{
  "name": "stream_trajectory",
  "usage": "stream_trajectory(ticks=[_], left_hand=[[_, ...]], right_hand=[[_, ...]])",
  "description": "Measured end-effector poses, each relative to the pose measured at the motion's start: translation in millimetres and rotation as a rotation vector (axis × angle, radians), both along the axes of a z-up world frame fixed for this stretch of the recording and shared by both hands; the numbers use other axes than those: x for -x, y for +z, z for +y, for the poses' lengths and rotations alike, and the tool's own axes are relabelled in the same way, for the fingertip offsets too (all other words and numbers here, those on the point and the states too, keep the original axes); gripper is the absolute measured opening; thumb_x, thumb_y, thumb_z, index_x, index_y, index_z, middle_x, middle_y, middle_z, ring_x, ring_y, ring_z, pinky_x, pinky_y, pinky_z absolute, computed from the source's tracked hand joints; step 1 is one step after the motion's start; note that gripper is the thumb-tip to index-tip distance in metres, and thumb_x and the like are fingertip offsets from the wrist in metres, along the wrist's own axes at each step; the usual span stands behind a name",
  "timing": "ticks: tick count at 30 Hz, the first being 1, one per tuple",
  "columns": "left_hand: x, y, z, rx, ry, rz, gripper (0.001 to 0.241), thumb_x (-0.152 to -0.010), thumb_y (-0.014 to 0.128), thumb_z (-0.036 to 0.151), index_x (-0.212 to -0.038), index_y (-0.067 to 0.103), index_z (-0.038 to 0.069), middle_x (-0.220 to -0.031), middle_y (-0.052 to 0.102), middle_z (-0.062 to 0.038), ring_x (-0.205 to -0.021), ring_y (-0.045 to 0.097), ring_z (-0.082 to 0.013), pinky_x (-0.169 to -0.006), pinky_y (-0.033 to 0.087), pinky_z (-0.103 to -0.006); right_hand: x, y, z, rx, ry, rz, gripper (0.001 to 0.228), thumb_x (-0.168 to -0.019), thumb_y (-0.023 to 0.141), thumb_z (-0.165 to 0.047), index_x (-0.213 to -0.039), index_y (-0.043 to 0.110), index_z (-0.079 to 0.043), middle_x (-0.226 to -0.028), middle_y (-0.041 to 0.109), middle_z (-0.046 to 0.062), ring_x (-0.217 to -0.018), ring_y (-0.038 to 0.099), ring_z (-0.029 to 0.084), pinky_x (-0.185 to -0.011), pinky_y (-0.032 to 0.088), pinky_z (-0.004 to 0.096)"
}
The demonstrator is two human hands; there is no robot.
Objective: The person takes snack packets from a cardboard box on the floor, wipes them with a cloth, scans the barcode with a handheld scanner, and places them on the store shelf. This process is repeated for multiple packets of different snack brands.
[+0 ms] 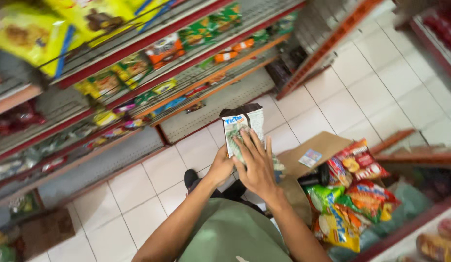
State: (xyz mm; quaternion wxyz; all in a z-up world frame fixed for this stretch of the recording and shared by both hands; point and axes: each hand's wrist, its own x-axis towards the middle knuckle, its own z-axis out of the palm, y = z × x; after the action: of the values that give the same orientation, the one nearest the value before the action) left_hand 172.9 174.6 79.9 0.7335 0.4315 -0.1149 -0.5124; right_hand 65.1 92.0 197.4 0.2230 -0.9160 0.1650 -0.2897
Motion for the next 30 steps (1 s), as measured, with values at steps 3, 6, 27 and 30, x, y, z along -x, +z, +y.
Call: stream_trajectory(ticks=[3,6,27,30], left_hand=[[-22.3,9.3,25.3,-0.037,0.039,0.039,0.049,-0.092,0.068,0.002,-0.138,0.053,-0.003,-0.127,0.067,-0.014,-0.113,0.066,-0.0222,-0.100,0.054,-0.0391],[-47.3,17.3,55.3,-0.026,0.102,0.007,0.048,-0.094,0.067,0.002,-0.140,0.054,-0.006,-0.132,0.067,-0.016,-0.117,0.066,-0.0232,-0.102,0.054,-0.0391],[-233.9,138.3,315.2,-0.077,0.633,-0.732,0.064,-0.112,0.021,0.037,-0.162,0.022,-0.002,-0.174,0.010,-0.018,-0.162,0.005,-0.0294,-0.129,0.006,-0.0372],[-249.8,167.0,353.2,-0.101,0.726,-0.944,0.056,-0.114,0.030,0.027,-0.163,0.028,0.000,-0.175,0.019,-0.022,-0.165,0.013,-0.0359,-0.131,0.012,-0.0399]], right_hand=[[-26.5,-0.7,-2.4,-0.091,0.062,-0.038,0.048,-0.091,0.059,-0.002,-0.139,0.058,-0.003,-0.148,0.055,0.022,-0.141,0.049,0.043,-0.115,0.038,0.050],[-47.0,-5.8,-4.4,-0.241,0.031,-0.082,0.044,-0.096,0.056,0.002,-0.140,0.057,0.001,-0.146,0.058,0.023,-0.138,0.056,0.041,-0.114,0.045,0.043],[-302.0,103.2,254.2,-0.304,0.542,0.133,0.070,-0.076,0.081,-0.026,-0.136,0.057,0.001,-0.109,0.072,0.024,-0.099,0.071,0.039,-0.084,0.055,0.043],[-334.9,95.8,280.5,-0.378,0.428,0.296,0.057,-0.077,0.081,-0.029,-0.125,0.064,-0.003,-0.100,0.077,0.018,-0.092,0.076,0.031,-0.082,0.057,0.038]])
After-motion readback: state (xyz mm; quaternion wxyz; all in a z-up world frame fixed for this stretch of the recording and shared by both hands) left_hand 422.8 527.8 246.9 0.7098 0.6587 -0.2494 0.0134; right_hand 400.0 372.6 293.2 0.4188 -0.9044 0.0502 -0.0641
